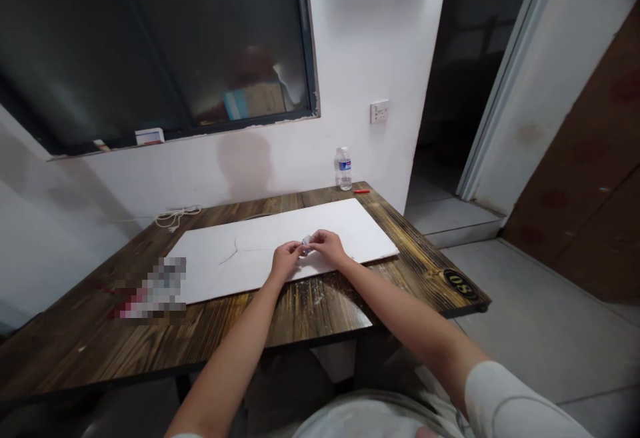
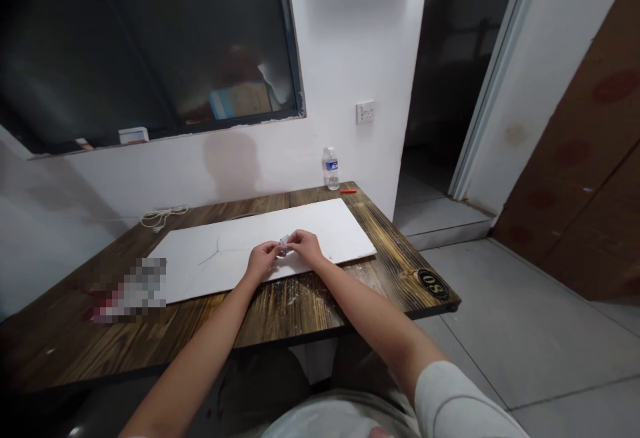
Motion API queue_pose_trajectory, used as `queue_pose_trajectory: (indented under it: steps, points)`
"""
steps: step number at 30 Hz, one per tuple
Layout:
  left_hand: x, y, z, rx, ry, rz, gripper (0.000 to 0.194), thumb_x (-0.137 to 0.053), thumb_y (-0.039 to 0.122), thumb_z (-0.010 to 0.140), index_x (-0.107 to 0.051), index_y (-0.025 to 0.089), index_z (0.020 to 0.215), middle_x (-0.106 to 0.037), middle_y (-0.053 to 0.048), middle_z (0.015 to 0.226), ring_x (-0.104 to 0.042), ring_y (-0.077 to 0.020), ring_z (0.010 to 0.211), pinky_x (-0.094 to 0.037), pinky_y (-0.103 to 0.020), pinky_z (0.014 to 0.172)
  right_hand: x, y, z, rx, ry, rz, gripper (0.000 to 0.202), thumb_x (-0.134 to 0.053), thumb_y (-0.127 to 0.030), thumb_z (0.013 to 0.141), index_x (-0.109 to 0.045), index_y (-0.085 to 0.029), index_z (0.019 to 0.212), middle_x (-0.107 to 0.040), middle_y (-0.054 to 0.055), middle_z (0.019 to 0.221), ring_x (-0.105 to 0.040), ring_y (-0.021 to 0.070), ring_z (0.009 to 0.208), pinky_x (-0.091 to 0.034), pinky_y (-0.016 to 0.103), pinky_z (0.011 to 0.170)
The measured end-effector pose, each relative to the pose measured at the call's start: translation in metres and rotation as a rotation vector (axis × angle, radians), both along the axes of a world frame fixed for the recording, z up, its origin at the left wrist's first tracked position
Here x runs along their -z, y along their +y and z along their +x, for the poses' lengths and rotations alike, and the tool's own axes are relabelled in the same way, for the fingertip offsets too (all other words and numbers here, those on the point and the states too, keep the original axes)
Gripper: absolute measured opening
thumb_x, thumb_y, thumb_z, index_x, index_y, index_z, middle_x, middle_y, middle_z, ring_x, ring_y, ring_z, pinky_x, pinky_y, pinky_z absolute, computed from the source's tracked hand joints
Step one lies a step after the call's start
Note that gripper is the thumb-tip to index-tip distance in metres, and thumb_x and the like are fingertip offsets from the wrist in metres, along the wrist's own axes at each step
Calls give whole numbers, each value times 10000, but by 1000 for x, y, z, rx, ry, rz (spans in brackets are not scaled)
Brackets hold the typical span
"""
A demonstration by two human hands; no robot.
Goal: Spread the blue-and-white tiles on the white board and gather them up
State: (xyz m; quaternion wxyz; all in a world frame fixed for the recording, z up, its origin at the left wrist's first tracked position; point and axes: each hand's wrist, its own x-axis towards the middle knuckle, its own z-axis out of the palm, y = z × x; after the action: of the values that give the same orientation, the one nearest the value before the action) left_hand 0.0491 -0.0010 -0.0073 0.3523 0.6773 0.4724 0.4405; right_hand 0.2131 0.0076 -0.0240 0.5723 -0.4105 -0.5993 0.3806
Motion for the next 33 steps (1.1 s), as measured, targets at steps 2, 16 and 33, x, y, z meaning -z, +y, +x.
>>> queue_pose_trajectory:
  steps: [2, 16, 33]
  points:
    - [1, 1, -2, -65, 40, 36, 363, -635, 530, 713, -695, 172, 730, -697, -40, 648, -644, -183, 645, -475, -267, 617, -1, -1, 0, -7, -90, 63, 106, -693, -283, 656, -637, -196, 678, -684, 3, 703, -627, 172, 703, -474, 292, 692]
    - [7, 5, -8, -128, 460, 126, 188, -606, 316, 780, -763, 211, 786, -738, -19, 776, -641, -185, 744, -428, -261, 664, 9, 8, 9, 26, -516, 59, 302, -659, -121, 747, -725, -213, 1027, -750, 26, 843, -679, 173, 763, -496, 256, 731]
    - [5, 3, -7, -75, 517, 207, 140, -638, 269, 774, -771, 240, 809, -731, -20, 797, -632, -177, 767, -416, -253, 668, 15, 16, 10, -94, -310, -37, 288, -726, -198, 677, -762, -188, 963, -751, 50, 889, -681, 255, 827, -501, 317, 736]
